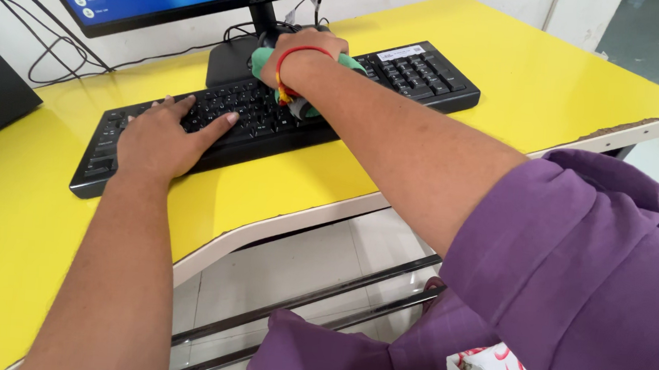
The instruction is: The person wipes a computer keyboard and a mouse with a cloth on a yellow desk.
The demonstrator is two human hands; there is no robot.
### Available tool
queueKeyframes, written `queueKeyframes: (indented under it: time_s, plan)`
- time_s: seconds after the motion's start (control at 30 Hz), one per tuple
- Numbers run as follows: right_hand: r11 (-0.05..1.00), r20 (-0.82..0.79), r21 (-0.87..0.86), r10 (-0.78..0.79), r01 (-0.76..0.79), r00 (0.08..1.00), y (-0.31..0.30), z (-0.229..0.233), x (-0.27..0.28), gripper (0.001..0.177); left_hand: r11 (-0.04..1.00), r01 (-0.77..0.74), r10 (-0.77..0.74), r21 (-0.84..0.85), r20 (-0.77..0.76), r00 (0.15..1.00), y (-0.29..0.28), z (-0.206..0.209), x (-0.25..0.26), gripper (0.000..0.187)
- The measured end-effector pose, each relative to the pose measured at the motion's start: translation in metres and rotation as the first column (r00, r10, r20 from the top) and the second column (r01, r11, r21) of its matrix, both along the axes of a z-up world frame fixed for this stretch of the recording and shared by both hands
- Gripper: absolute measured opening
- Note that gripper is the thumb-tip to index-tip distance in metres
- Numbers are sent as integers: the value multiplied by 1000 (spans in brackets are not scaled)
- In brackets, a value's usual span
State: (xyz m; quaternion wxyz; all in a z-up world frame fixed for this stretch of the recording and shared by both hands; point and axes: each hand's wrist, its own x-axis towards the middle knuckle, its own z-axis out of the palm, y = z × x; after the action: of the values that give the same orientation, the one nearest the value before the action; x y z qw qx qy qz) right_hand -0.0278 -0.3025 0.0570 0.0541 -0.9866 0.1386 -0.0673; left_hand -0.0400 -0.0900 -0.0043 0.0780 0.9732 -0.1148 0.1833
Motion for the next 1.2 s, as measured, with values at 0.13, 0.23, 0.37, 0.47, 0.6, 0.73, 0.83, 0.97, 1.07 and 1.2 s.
queueKeyframes:
  time_s: [0.13, 0.23, 0.37, 0.47, 0.6, 0.73, 0.83, 0.97, 1.07, 1.2]
  plan:
    - [997, -19, -64, 41, -42, 999, 3, -1, 3, 62, 1000, 12, -12, 20, 20, 1000, -3, 0, -3, 101]
    - [993, -17, -36, 113, -114, 993, 4, 0, 7, 60, 999, 45, -47, 27, 66, 997, -7, 0, -11, 100]
    - [984, 5, -5, 176, -176, 984, 20, 6, 20, 58, 990, 136, -142, 47, 194, 971, -20, -3, -24, 101]
    - [977, -30, -20, 211, -212, 977, 33, 11, 31, 57, 984, 161, -174, 77, 233, 957, -37, -12, -28, 106]
    - [979, -106, -27, 199, -202, 974, 45, 18, 41, 63, 970, 229, -244, 87, 259, 935, -62, -15, -42, 119]
    - [942, -125, -31, 328, -334, 937, 25, 18, 42, 65, 961, 271, -275, 53, 258, 926, -71, -5, -60, 120]
    - [941, -69, -38, 334, -337, 940, 18, 9, 34, 68, 961, 272, -273, 42, 254, 928, -69, -12, -68, 116]
    - [961, 14, -34, 274, -274, 962, 20, -4, 10, 69, 969, 247, -241, 6, 244, 940, -69, -14, -74, 118]
    - [953, 45, -72, 296, -293, 954, 19, -6, 3, 70, 978, 210, -207, 12, 211, 955, -71, -12, -74, 120]
    - [936, 35, -36, 350, -349, 936, 15, -3, 0, 74, 983, 179, -169, -41, 169, 971, -69, -15, -71, 121]
